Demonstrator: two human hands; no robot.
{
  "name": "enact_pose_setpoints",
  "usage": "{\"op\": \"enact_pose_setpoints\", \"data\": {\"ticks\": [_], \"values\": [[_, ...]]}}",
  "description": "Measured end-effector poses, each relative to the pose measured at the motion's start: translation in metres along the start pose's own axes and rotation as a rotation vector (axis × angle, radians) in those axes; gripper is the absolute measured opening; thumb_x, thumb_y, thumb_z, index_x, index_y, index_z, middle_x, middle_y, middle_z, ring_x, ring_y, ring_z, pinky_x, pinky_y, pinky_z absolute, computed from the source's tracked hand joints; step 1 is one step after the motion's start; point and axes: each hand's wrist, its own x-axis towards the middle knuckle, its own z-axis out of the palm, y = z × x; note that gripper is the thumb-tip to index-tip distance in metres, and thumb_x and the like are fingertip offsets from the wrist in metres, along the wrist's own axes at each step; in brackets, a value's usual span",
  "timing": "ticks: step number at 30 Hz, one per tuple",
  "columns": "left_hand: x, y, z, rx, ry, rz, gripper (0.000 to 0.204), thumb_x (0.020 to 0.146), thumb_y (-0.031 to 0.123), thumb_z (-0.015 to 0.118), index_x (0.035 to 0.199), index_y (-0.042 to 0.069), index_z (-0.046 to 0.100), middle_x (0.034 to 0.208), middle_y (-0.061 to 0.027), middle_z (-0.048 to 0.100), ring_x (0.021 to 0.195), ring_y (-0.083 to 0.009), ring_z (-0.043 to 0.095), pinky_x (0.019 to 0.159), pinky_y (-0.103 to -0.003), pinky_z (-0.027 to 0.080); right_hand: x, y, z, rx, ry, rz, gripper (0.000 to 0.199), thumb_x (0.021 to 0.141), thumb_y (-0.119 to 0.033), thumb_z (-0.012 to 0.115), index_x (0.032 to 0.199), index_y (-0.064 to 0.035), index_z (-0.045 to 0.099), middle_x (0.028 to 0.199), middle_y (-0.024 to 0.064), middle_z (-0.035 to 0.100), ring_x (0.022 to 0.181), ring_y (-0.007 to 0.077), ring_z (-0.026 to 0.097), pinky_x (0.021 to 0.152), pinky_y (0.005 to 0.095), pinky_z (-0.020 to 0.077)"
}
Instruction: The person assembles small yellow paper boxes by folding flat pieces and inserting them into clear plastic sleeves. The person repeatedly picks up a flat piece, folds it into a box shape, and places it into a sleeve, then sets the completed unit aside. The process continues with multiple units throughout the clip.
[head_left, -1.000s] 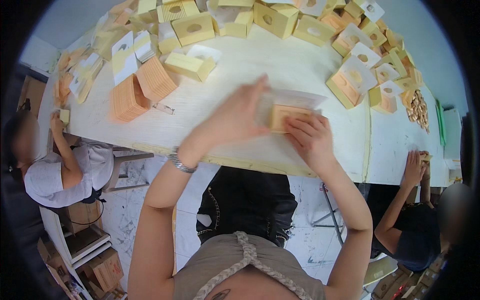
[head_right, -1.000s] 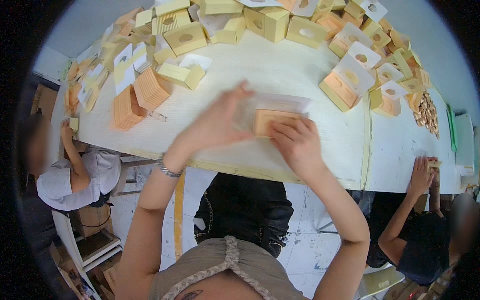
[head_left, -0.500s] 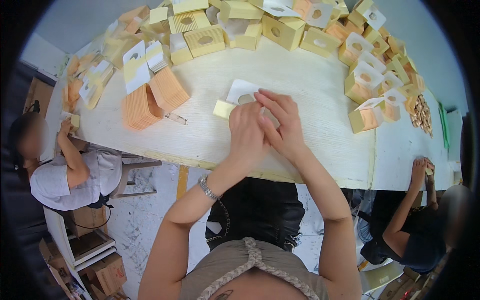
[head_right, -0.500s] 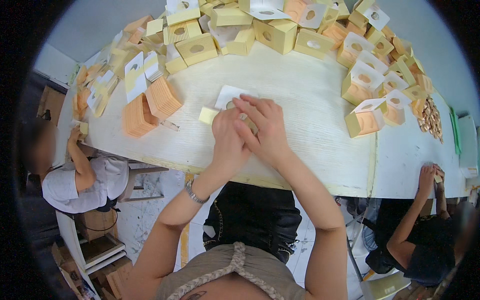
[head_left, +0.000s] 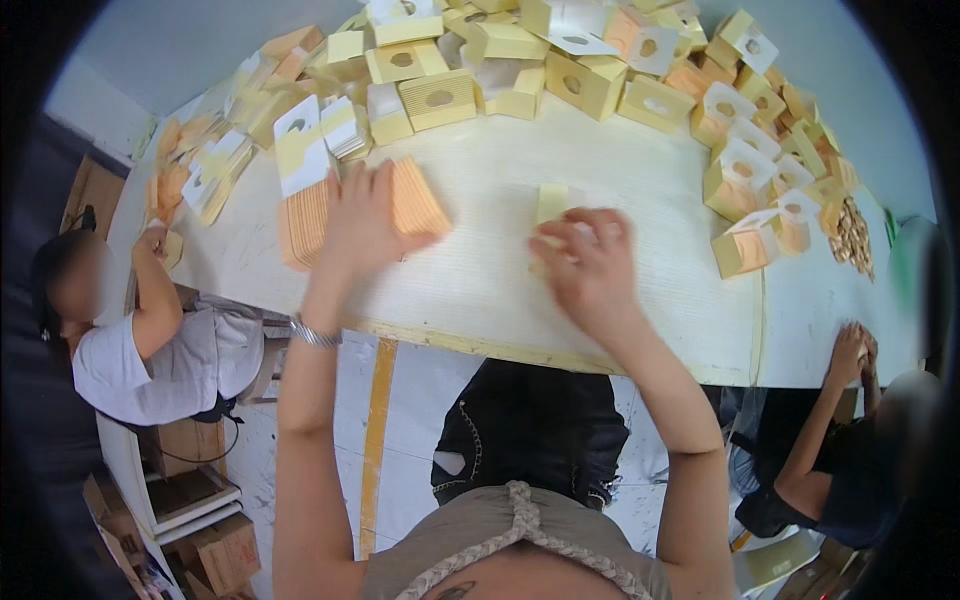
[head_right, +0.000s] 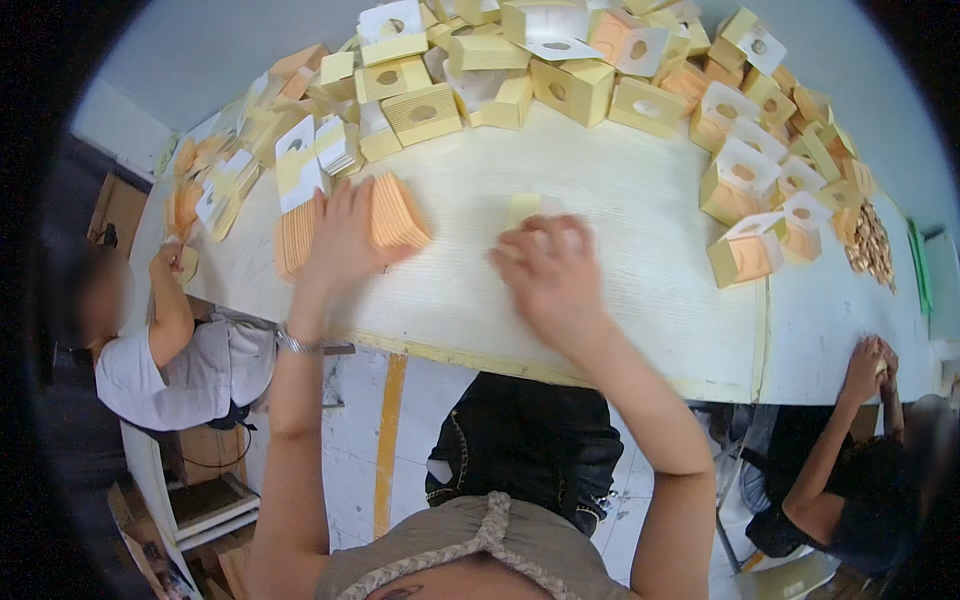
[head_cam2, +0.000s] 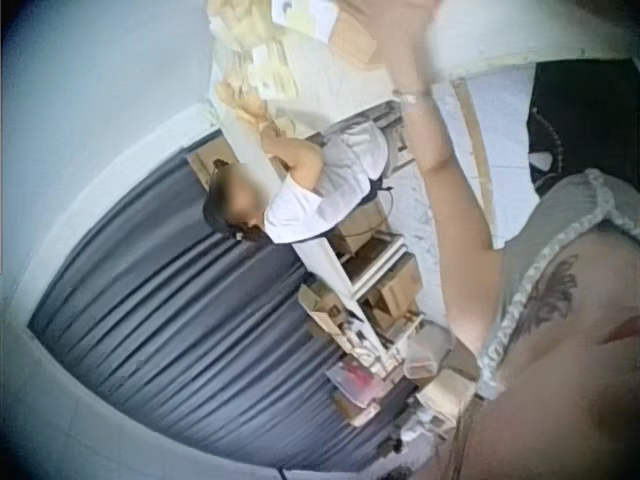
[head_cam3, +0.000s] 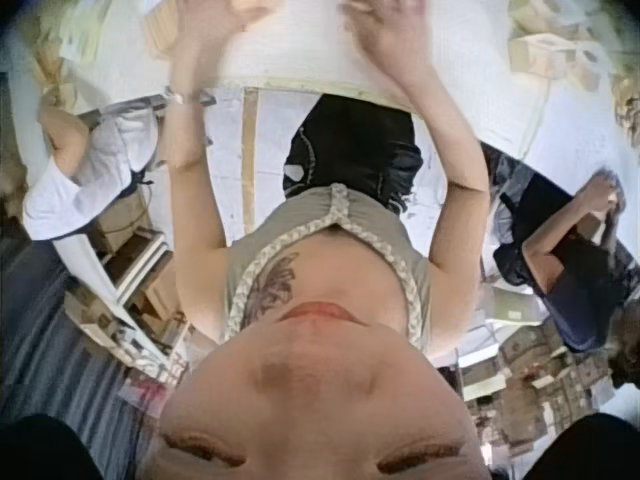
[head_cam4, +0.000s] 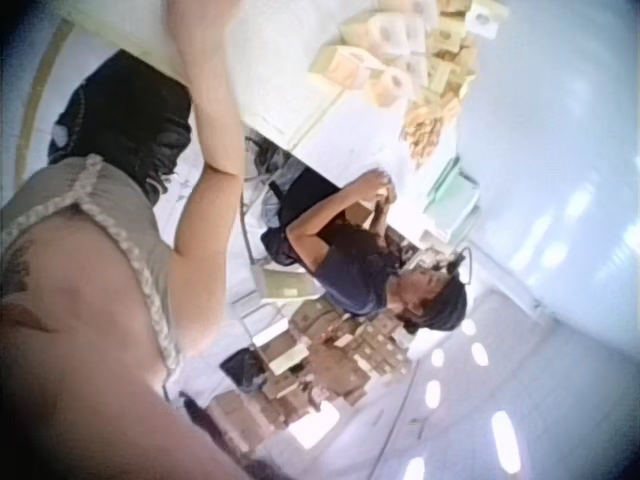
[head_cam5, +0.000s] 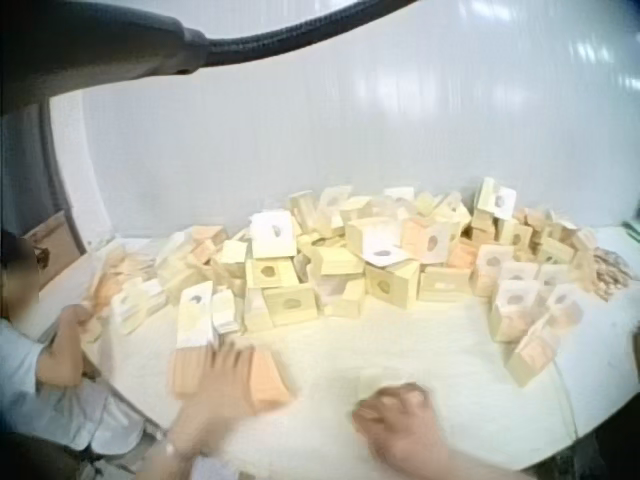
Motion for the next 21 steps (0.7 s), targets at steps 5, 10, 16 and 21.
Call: {"op": "enact_pose_setpoints", "data": {"ticks": [5, 10, 16, 21], "values": [[-0.047, 0.066, 0.000, -0.100, 0.090, 0.136, 0.108, 0.068, 0.048, 0.081, 0.147, -0.006, 0.029, 0.145, -0.0260, 0.039, 0.141, -0.0442, 0.028, 0.115, -0.061, 0.018, 0.032, -0.042, 0.047, 0.137, -0.247, 0.367, 0.019, 0.081, -0.020, 0.067, 0.093, -0.0055, 0.070, 0.078, 0.0120, 0.067, 0.081, 0.0322, 0.062, 0.081, 0.0419, 0.0492], [-0.045, 0.074, 0.005, -0.204, 0.108, 0.311, 0.102, 0.076, 0.038, 0.077, 0.151, -0.005, 0.022, 0.150, -0.0211, 0.037, 0.143, -0.0404, 0.027, 0.115, -0.059, 0.019, 0.058, -0.029, 0.053, 0.332, -0.547, 0.509, 0.018, 0.078, -0.025, 0.070, 0.082, -0.0083, 0.069, 0.073, 0.0099, 0.069, 0.075, 0.0290, 0.066, 0.070, 0.0415, 0.0506], [-0.040, 0.082, 0.001, -0.304, 0.130, 0.373, 0.090, 0.081, 0.033, 0.072, 0.150, -0.004, 0.027, 0.151, -0.0184, 0.037, 0.143, -0.0373, 0.029, 0.115, -0.057, 0.021, 0.055, -0.009, 0.048, 0.418, -0.603, 0.511, 0.031, 0.075, -0.032, 0.075, 0.096, -0.0090, 0.071, 0.080, 0.0105, 0.071, 0.075, 0.0280, 0.067, 0.072, 0.0394, 0.0523], [-0.030, 0.068, 0.008, -0.131, 0.166, 0.277, 0.079, 0.082, 0.029, 0.070, 0.148, 0.001, 0.035, 0.153, -0.0147, 0.038, 0.143, -0.0377, 0.029, 0.115, -0.055, 0.022, 0.017, -0.010, 0.025, -0.066, 0.191, 0.435, 0.053, 0.076, -0.029, 0.075, 0.124, -0.0096, 0.062, 0.090, 0.0115, 0.069, 0.081, 0.0286, 0.065, 0.071, 0.0410, 0.0519]]}}
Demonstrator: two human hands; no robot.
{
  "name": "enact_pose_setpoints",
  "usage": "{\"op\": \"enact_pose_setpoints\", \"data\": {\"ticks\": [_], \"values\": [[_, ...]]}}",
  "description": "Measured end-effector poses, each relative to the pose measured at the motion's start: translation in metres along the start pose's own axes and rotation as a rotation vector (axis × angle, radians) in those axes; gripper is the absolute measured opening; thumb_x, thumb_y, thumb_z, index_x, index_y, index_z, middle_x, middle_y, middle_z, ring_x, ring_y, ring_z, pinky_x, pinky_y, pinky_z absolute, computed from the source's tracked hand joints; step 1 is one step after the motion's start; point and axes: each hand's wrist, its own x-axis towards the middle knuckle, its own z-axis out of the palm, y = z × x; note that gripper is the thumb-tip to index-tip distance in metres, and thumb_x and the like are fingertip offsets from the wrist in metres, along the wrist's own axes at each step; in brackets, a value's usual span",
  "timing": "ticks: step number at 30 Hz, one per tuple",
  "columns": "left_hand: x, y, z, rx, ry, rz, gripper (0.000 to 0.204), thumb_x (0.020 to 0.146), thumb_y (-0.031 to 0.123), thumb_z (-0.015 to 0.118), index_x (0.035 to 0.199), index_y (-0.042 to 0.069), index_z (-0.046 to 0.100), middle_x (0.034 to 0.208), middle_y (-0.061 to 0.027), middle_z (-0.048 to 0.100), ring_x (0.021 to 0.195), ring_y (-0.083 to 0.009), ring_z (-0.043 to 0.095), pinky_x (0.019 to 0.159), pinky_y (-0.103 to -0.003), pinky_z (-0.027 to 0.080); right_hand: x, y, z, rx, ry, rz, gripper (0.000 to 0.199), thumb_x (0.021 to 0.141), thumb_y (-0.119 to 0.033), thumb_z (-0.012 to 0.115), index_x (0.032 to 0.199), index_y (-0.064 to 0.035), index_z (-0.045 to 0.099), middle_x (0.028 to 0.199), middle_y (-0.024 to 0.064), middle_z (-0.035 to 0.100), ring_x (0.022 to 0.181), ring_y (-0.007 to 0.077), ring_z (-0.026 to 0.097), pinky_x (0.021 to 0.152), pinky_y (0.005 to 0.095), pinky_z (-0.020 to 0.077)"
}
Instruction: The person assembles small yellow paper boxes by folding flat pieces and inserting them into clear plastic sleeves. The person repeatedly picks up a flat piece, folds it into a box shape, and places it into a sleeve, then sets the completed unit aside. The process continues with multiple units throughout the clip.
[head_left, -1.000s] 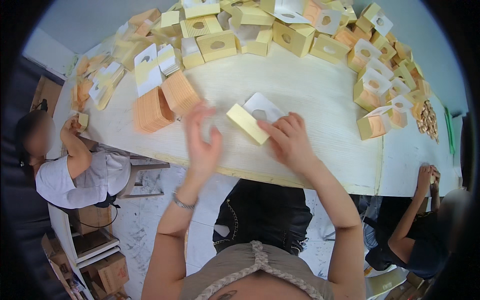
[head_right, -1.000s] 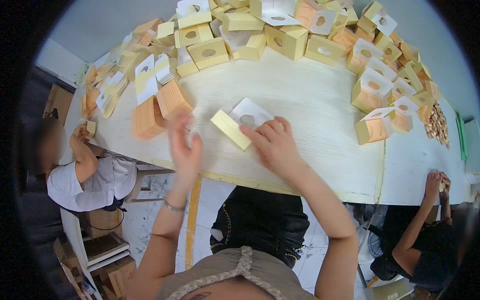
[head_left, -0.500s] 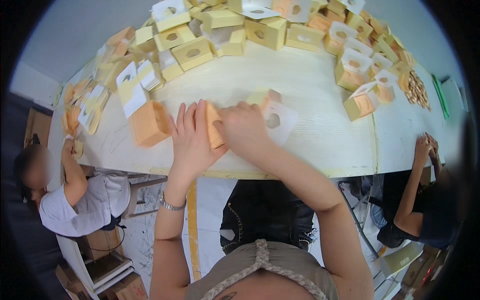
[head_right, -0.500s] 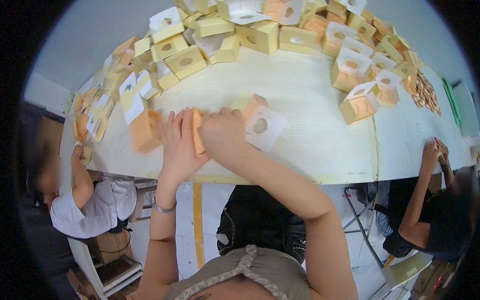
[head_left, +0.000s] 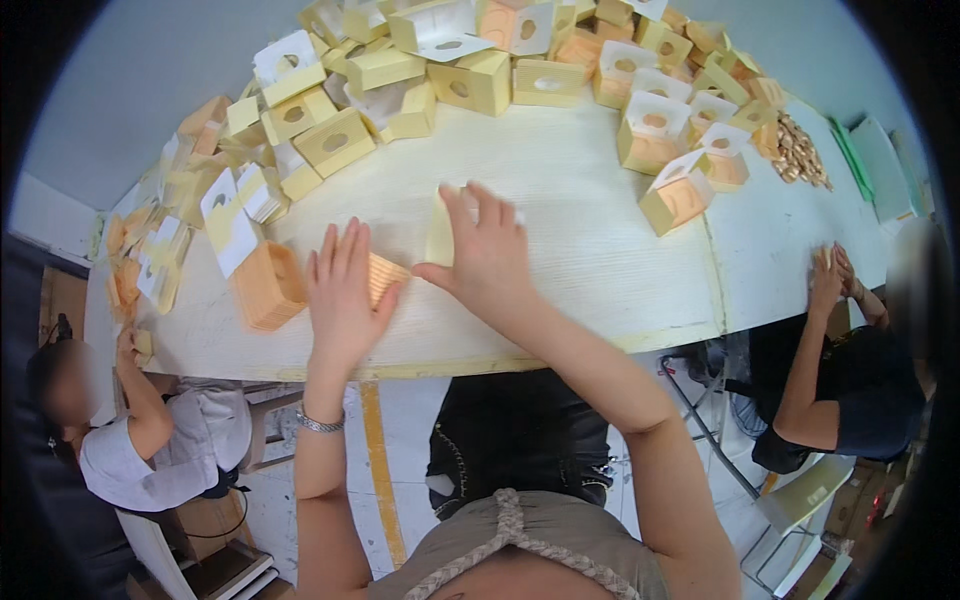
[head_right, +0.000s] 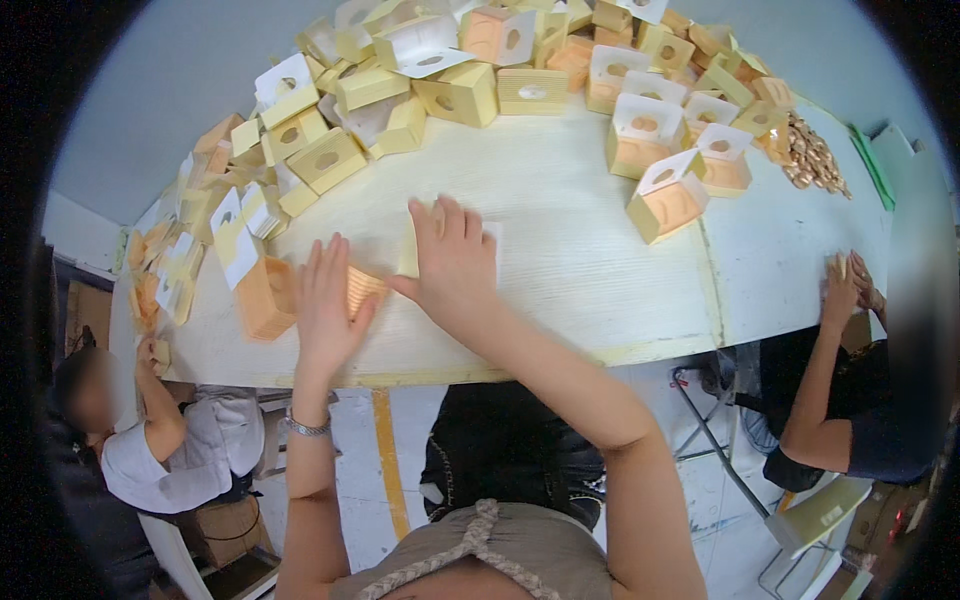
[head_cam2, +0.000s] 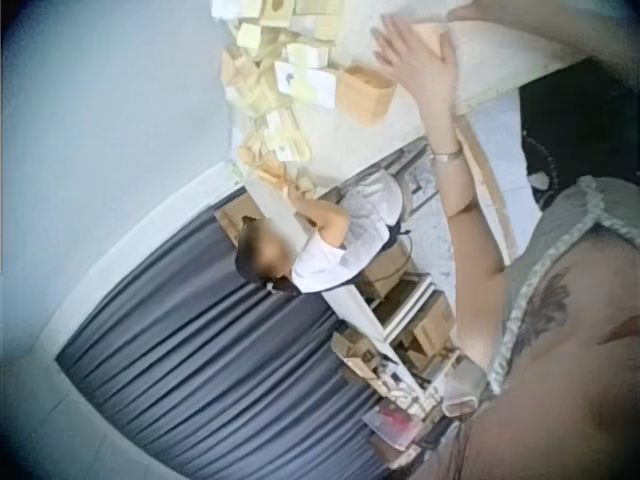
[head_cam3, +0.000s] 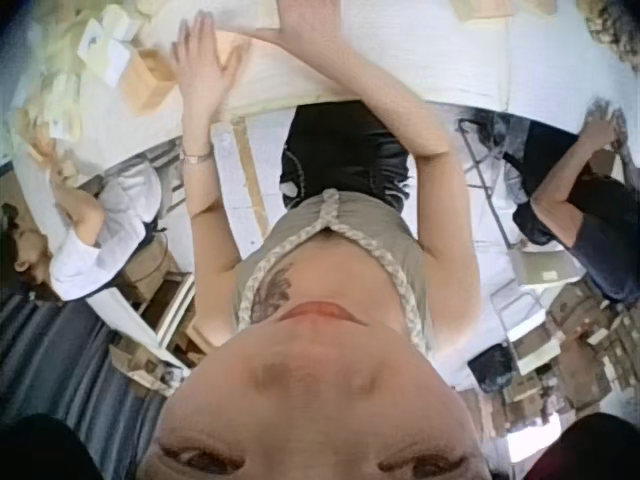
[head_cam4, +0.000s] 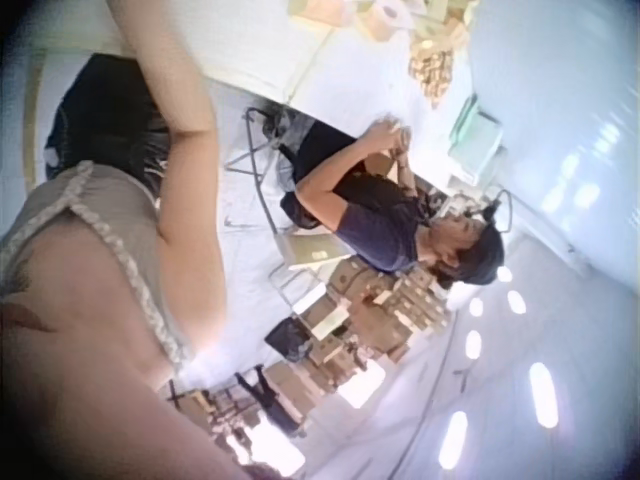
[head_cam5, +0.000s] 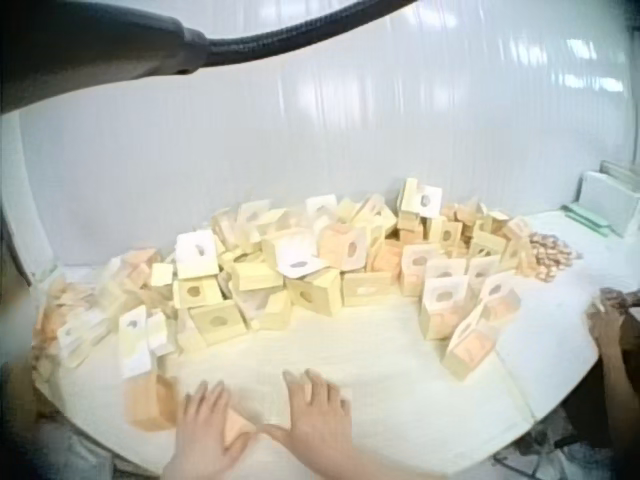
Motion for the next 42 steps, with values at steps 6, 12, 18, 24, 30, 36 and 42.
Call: {"op": "enact_pose_setpoints", "data": {"ticks": [6, 12, 18, 24, 30, 36, 42], "values": [[0.008, -0.008, 0.006, 0.022, -0.045, -0.052, 0.076, 0.083, 0.029, 0.068, 0.148, 0.003, 0.036, 0.155, -0.0174, 0.034, 0.145, -0.0378, 0.026, 0.116, -0.056, 0.022, -0.007, 0.047, -0.033, 0.069, -0.210, 0.081, 0.055, 0.075, -0.025, 0.072, 0.128, -0.0152, 0.059, 0.079, 0.0091, 0.065, 0.070, 0.0259, 0.063, 0.066, 0.0425, 0.0494], [0.013, -0.002, 0.009, -0.125, 0.072, -0.042, 0.079, 0.081, 0.030, 0.070, 0.146, -0.001, 0.037, 0.156, -0.0234, 0.028, 0.145, -0.0408, 0.024, 0.116, -0.052, 0.023, 0.083, 0.127, -0.076, -0.619, 0.162, -0.077, 0.055, 0.075, -0.025, 0.076, 0.127, -0.0143, 0.063, 0.122, 0.0085, 0.063, 0.105, 0.0303, 0.060, 0.086, 0.0463, 0.0467], [0.032, -0.004, 0.008, -0.053, -0.100, 0.041, 0.080, 0.079, 0.031, 0.071, 0.145, 0.000, 0.038, 0.157, -0.0213, 0.027, 0.146, -0.0408, 0.022, 0.118, -0.053, 0.020, 0.142, 0.215, 0.015, -0.545, -0.116, 0.082, 0.026, 0.078, -0.013, 0.068, 0.103, -0.0132, 0.069, 0.108, 0.0090, 0.066, 0.106, 0.0284, 0.058, 0.091, 0.0492, 0.0431], [0.028, -0.034, -0.020, -0.025, -0.151, -0.040, 0.092, 0.073, 0.027, 0.078, 0.150, 0.003, 0.032, 0.160, -0.0184, 0.022, 0.148, -0.0388, 0.018, 0.120, -0.054, 0.014, 0.088, 0.134, -0.029, -0.369, -0.400, -0.185, 0.006, 0.074, -0.008, 0.068, 0.074, -0.0137, 0.070, 0.095, 0.0053, 0.065, 0.105, 0.0257, 0.057, 0.092, 0.0490, 0.0438], [0.054, 0.041, -0.005, -0.681, -0.252, 0.105, 0.111, 0.062, 0.027, 0.088, 0.151, 0.002, 0.026, 0.152, -0.0218, 0.035, 0.140, -0.0403, 0.034, 0.112, -0.042, 0.036, 0.064, 0.089, -0.038, 0.508, -0.508, -0.376, 0.026, 0.071, 0.002, 0.063, 0.088, -0.0131, 0.074, 0.130, 0.0088, 0.059, 0.113, 0.0296, 0.057, 0.092, 0.0411, 0.0500], [0.021, 0.059, 0.036, -0.431, -0.030, -0.032, 0.077, 0.069, 0.023, 0.082, 0.135, 0.004, 0.048, 0.115, -0.0156, 0.061, 0.107, -0.0320, 0.057, 0.089, -0.042, 0.048, 0.087, 0.038, -0.044, 0.198, -0.117, -0.341, 0.048, 0.063, 0.015, 0.060, 0.105, -0.0046, 0.071, 0.112, 0.0121, 0.069, 0.093, 0.0299, 0.063, 0.074, 0.0343, 0.0541], [0.016, -0.023, -0.029, -0.155, -0.056, -0.087, 0.076, 0.067, 0.024, 0.083, 0.131, 0.002, 0.050, 0.129, -0.0175, 0.053, 0.116, -0.0358, 0.052, 0.096, -0.045, 0.045, 0.037, -0.045, 0.004, 0.634, -0.489, 0.073, 0.024, 0.080, -0.012, 0.070, 0.101, -0.0012, 0.069, 0.098, 0.0120, 0.068, 0.082, 0.0272, 0.064, 0.071, 0.0374, 0.0533]]}}
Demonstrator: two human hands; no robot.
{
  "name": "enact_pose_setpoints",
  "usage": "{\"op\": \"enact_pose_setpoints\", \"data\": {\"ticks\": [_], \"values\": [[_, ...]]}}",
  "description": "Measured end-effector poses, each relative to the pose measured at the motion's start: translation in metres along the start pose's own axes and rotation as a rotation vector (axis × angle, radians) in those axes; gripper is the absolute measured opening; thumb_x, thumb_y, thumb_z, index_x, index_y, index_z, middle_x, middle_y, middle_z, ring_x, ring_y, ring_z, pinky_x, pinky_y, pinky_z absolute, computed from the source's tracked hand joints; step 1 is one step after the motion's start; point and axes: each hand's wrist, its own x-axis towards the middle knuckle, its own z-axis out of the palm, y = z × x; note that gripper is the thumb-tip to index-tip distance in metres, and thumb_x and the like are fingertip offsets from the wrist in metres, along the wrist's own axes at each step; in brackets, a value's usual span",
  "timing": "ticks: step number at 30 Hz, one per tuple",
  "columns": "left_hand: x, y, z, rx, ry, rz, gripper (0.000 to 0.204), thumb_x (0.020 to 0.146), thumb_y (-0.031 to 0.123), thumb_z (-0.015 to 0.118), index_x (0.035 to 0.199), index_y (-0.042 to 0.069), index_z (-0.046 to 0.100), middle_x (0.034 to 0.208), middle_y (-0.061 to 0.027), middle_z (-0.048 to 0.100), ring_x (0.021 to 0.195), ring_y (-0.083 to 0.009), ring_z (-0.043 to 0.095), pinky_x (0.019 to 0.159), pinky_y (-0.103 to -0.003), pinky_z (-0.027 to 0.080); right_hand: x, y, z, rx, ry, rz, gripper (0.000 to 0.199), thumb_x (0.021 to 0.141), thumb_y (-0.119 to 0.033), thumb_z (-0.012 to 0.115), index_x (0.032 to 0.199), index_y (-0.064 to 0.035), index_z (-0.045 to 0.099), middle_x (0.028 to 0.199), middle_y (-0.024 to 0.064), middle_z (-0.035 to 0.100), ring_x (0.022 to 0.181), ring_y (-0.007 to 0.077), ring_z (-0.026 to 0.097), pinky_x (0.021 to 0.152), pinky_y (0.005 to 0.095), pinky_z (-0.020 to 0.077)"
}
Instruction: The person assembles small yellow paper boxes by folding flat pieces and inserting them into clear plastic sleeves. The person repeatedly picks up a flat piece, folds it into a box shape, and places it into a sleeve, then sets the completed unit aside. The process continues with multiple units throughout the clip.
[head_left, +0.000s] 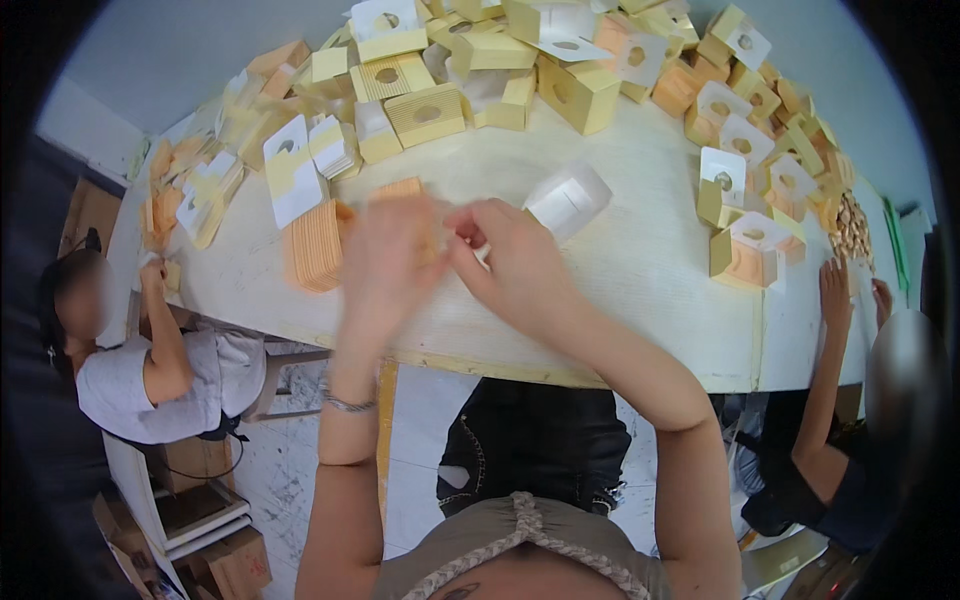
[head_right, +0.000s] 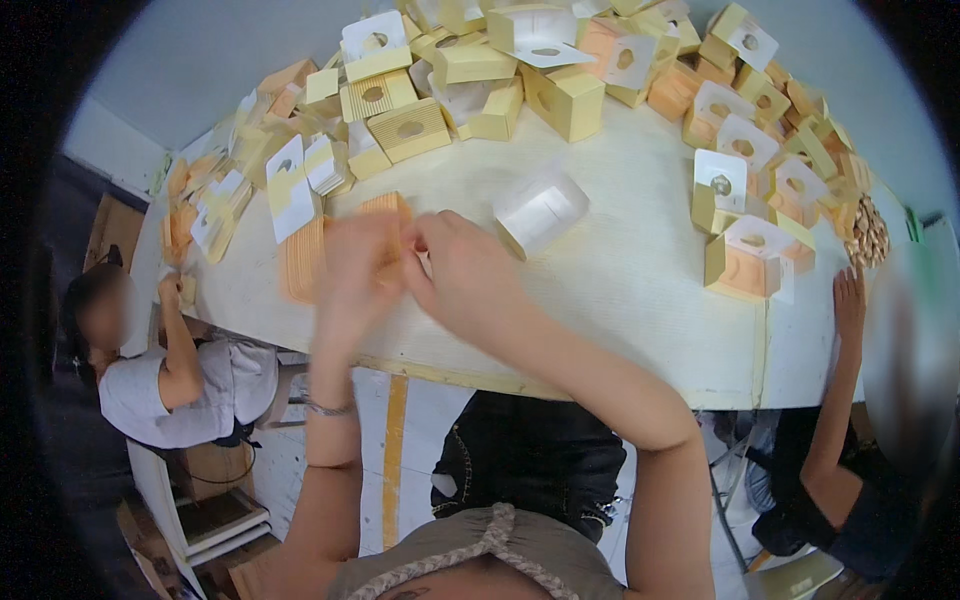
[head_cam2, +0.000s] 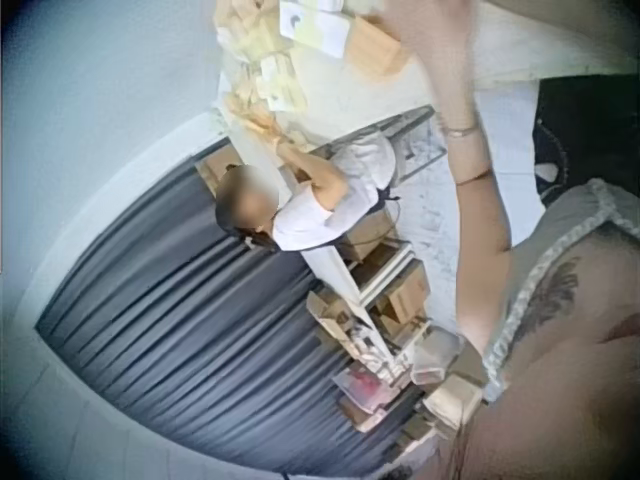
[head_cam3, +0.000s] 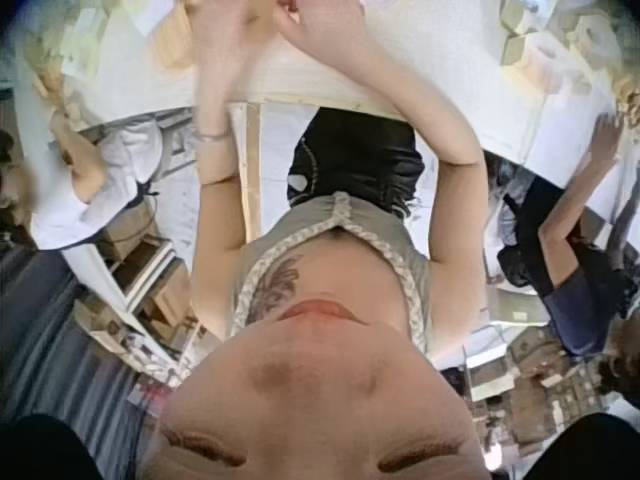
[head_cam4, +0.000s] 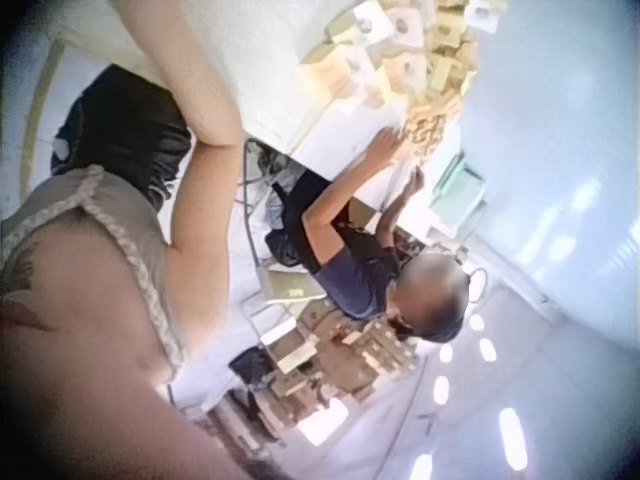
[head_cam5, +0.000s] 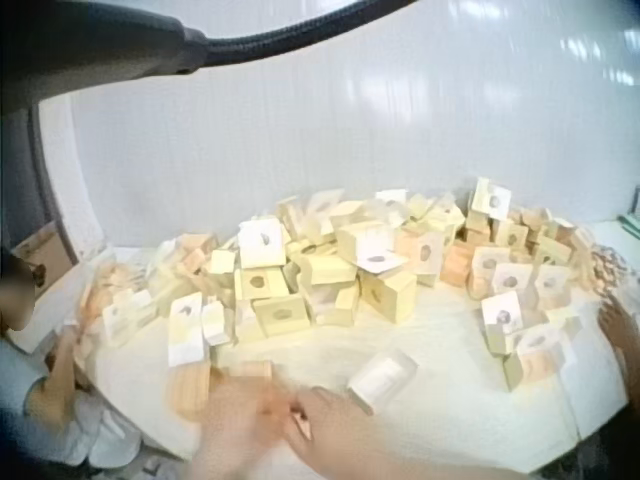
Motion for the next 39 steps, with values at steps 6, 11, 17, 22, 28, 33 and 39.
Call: {"op": "enact_pose_setpoints", "data": {"ticks": [6, 11, 17, 22, 28, 33, 39], "values": [[0.019, -0.048, 0.016, -0.066, -0.030, 0.124, 0.104, 0.061, 0.034, 0.087, 0.145, 0.001, 0.036, 0.143, -0.0228, 0.040, 0.136, -0.0406, 0.036, 0.109, -0.045, 0.038, 0.044, 0.042, 0.051, 0.407, -0.394, 0.611, 0.040, 0.081, -0.028, 0.076, 0.106, 0.0020, 0.064, 0.095, 0.0126, 0.066, 0.084, 0.0190, 0.063, 0.068, 0.0343, 0.0504], [0.006, -0.022, 0.022, 0.027, -0.048, 0.007, 0.100, 0.064, 0.036, 0.085, 0.145, 0.001, 0.037, 0.146, -0.0233, 0.038, 0.141, -0.0410, 0.030, 0.112, -0.046, 0.035, 0.030, 0.038, 0.021, 0.424, -0.351, 0.756, 0.030, 0.079, -0.028, 0.077, 0.089, -0.0016, 0.067, 0.080, 0.0053, 0.061, 0.072, 0.0150, 0.053, 0.059, 0.0309, 0.0416], [-0.008, 0.001, 0.003, 0.250, 0.070, 0.010, 0.105, 0.067, 0.032, 0.085, 0.149, -0.001, 0.029, 0.153, -0.0237, 0.030, 0.144, -0.0423, 0.024, 0.116, -0.046, 0.027, -0.026, 0.034, -0.067, 0.482, -0.291, 0.592, 0.028, 0.087, -0.030, 0.073, 0.095, -0.0031, 0.070, 0.085, 0.0019, 0.063, 0.072, 0.0111, 0.055, 0.065, 0.0254, 0.0437], [0.014, 0.083, 0.061, -0.584, 0.162, -0.029, 0.113, 0.070, 0.024, 0.085, 0.151, -0.005, 0.013, 0.153, -0.0242, 0.028, 0.143, -0.0430, 0.024, 0.116, -0.047, 0.027, -0.084, 0.112, -0.143, 0.864, -0.116, 0.908, 0.027, 0.096, -0.025, 0.064, 0.112, -0.0039, 0.068, 0.095, 0.0024, 0.071, 0.082, 0.0134, 0.066, 0.082, 0.0299, 0.0534], [0.070, 0.087, 0.118, -0.807, 0.140, -0.272, 0.099, 0.072, 0.021, 0.083, 0.146, -0.004, 0.022, 0.138, -0.0214, 0.046, 0.128, -0.0345, 0.048, 0.105, -0.039, 0.042, -0.110, 0.113, -0.138, -0.719, 0.148, 0.087, 0.044, 0.087, -0.031, 0.072, 0.121, -0.0048, 0.063, 0.119, 0.0150, 0.062, 0.109, 0.0302, 0.059, 0.093, 0.0417, 0.0474], [0.055, 0.058, 0.114, -0.817, -0.099, -0.104, 0.086, 0.070, 0.020, 0.084, 0.140, -0.001, 0.039, 0.133, -0.0179, 0.052, 0.120, -0.0302, 0.054, 0.100, -0.037, 0.046, -0.129, 0.080, -0.127, -0.619, -0.304, 0.007, 0.061, 0.078, -0.014, 0.071, 0.136, -0.0119, 0.056, 0.136, 0.0160, 0.050, 0.120, 0.0344, 0.049, 0.102, 0.0456, 0.0396], [0.033, 0.074, 0.092, -0.881, -0.188, -0.059, 0.073, 0.067, 0.013, 0.088, 0.127, 0.000, 0.051, 0.119, -0.0113, 0.060, 0.105, -0.0203, 0.058, 0.093, -0.033, 0.049, -0.070, 0.028, -0.123, -0.940, -0.193, -0.372, 0.035, 0.071, -0.006, 0.064, 0.106, -0.0078, 0.070, 0.121, 0.0116, 0.056, 0.113, 0.0296, 0.050, 0.102, 0.0411, 0.0393]]}}
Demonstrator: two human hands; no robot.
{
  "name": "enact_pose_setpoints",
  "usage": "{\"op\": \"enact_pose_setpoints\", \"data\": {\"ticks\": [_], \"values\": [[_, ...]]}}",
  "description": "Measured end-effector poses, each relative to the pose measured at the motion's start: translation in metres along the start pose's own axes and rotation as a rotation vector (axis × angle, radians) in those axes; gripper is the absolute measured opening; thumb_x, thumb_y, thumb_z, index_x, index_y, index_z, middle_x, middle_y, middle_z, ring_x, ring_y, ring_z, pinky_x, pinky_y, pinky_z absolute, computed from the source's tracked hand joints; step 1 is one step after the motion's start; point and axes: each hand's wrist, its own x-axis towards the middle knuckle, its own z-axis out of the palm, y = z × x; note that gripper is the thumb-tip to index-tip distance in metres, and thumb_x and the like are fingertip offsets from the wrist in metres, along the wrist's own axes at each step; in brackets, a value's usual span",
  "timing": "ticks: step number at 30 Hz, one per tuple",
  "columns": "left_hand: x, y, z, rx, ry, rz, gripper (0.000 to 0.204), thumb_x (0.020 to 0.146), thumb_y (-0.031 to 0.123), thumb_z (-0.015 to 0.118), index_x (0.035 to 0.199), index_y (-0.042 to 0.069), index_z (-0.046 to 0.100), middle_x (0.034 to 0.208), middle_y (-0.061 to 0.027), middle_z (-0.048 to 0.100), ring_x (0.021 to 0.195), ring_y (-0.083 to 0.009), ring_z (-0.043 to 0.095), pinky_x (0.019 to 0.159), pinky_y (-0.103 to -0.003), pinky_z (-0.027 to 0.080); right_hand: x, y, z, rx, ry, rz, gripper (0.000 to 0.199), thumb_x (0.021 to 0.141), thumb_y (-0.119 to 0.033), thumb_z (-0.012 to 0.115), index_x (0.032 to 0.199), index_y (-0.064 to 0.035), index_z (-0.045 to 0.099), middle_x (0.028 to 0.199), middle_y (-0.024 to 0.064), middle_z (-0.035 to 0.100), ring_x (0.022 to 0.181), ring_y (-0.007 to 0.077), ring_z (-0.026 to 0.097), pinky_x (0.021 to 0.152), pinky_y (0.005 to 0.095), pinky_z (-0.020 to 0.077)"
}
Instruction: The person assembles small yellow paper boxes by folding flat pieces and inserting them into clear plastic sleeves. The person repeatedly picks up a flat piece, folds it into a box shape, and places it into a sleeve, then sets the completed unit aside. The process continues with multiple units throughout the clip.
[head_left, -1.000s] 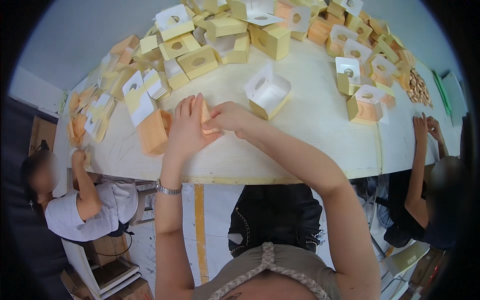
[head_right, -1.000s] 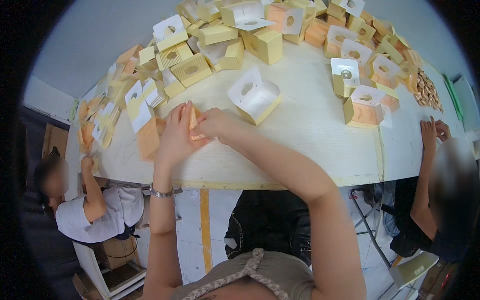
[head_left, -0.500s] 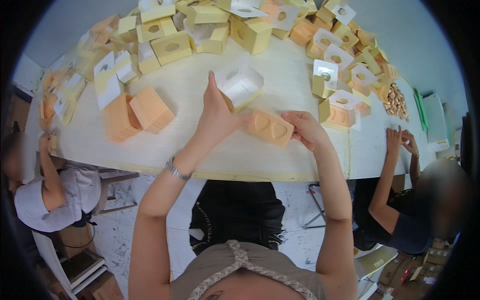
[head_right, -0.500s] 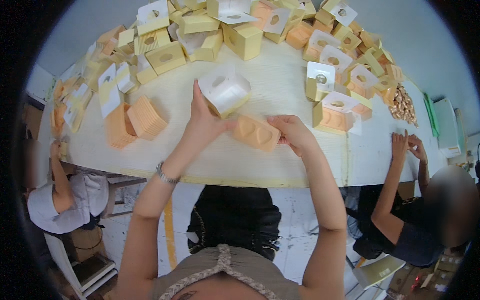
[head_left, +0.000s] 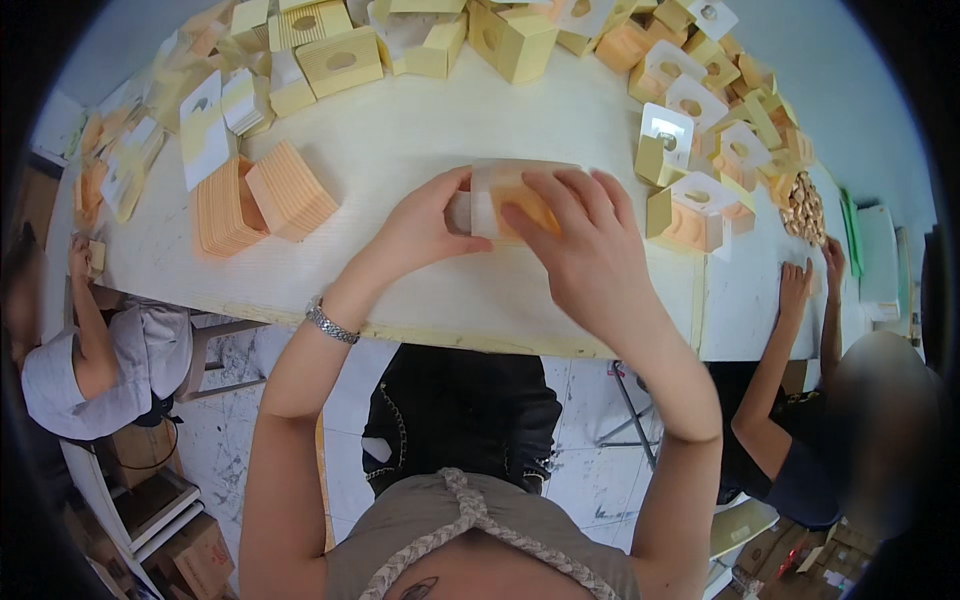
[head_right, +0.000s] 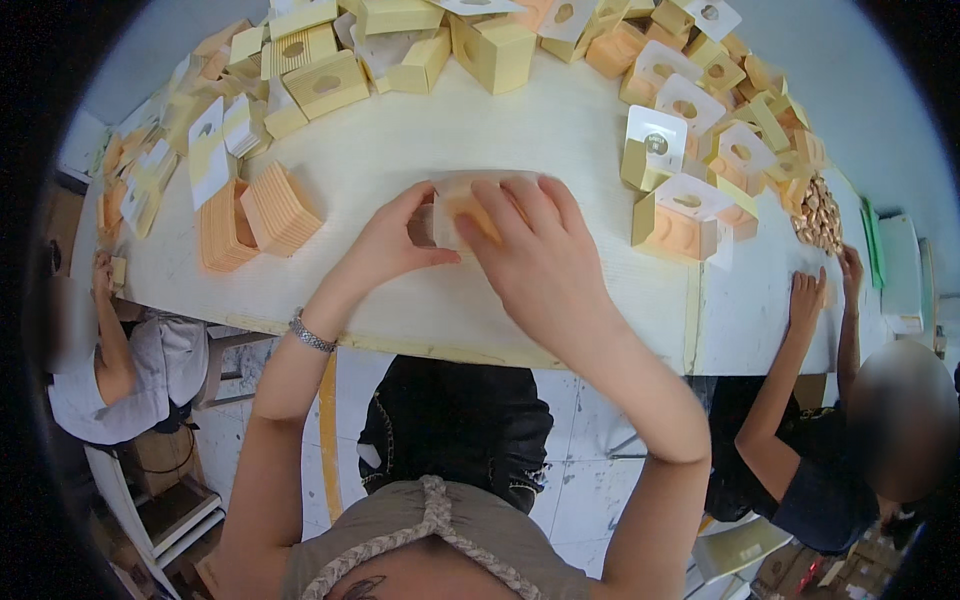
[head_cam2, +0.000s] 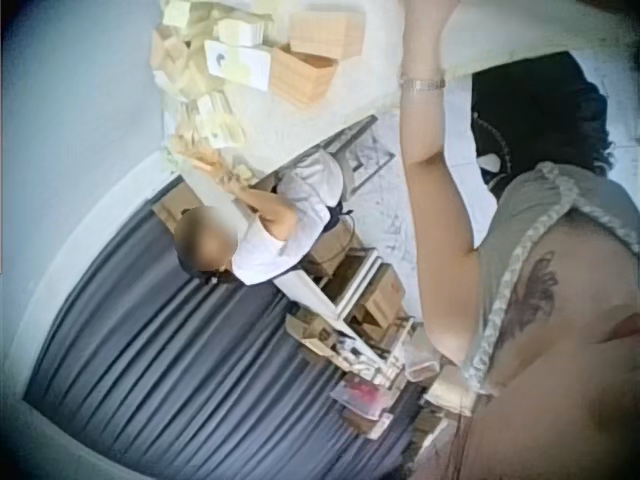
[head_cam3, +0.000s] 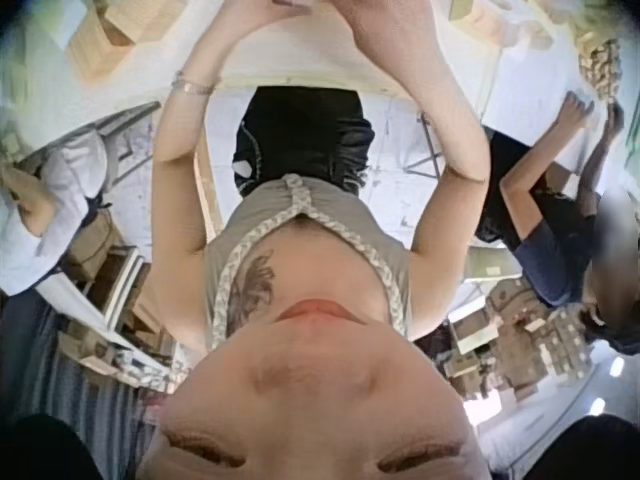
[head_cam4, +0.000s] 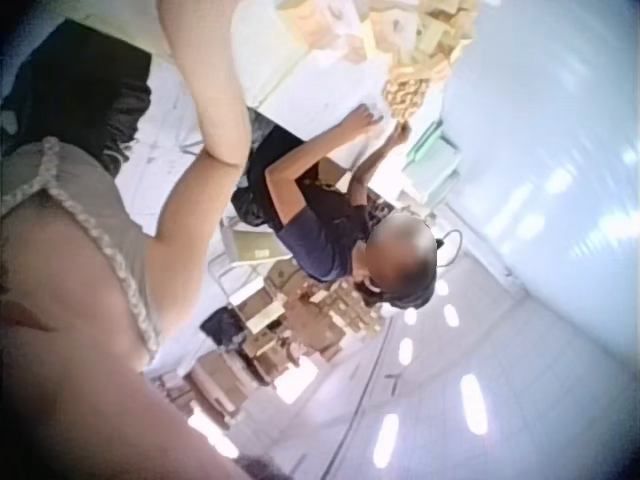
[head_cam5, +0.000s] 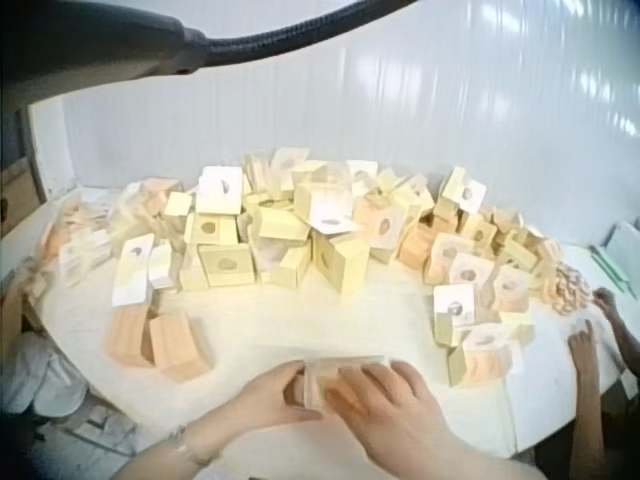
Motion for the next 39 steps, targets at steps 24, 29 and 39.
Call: {"op": "enact_pose_setpoints", "data": {"ticks": [24, 29, 39], "values": [[0.003, -0.008, -0.007, -0.062, -0.095, 0.006, 0.094, 0.062, 0.030, 0.091, 0.139, 0.001, 0.045, 0.119, -0.0160, 0.062, 0.110, -0.0290, 0.060, 0.097, -0.036, 0.047, 0.001, 0.041, 0.036, 0.380, -0.225, -0.031, 0.052, 0.079, -0.006, 0.070, 0.129, -0.0191, 0.063, 0.127, 0.0119, 0.054, 0.115, 0.0292, 0.050, 0.100, 0.0439, 0.0368], [0.004, -0.011, -0.006, 0.081, -0.072, 0.074, 0.094, 0.062, 0.030, 0.091, 0.139, 0.000, 0.046, 0.123, -0.0162, 0.061, 0.112, -0.0292, 0.059, 0.097, -0.036, 0.047, 0.000, 0.035, 0.011, 0.058, -0.358, -0.087, 0.052, 0.082, -0.010, 0.065, 0.133, -0.0194, 0.060, 0.135, 0.0130, 0.050, 0.118, 0.0310, 0.050, 0.103, 0.0424, 0.0379], [0.007, -0.008, -0.006, 0.043, -0.092, 0.117, 0.082, 0.067, 0.029, 0.087, 0.135, 0.003, 0.049, 0.119, -0.0150, 0.063, 0.109, -0.0322, 0.059, 0.092, -0.038, 0.047, -0.011, 0.059, 0.041, 0.268, -0.194, -0.181, 0.054, 0.078, -0.017, 0.073, 0.131, -0.0122, 0.061, 0.148, 0.0189, 0.045, 0.122, 0.0319, 0.054, 0.096, 0.0422, 0.0464]]}}
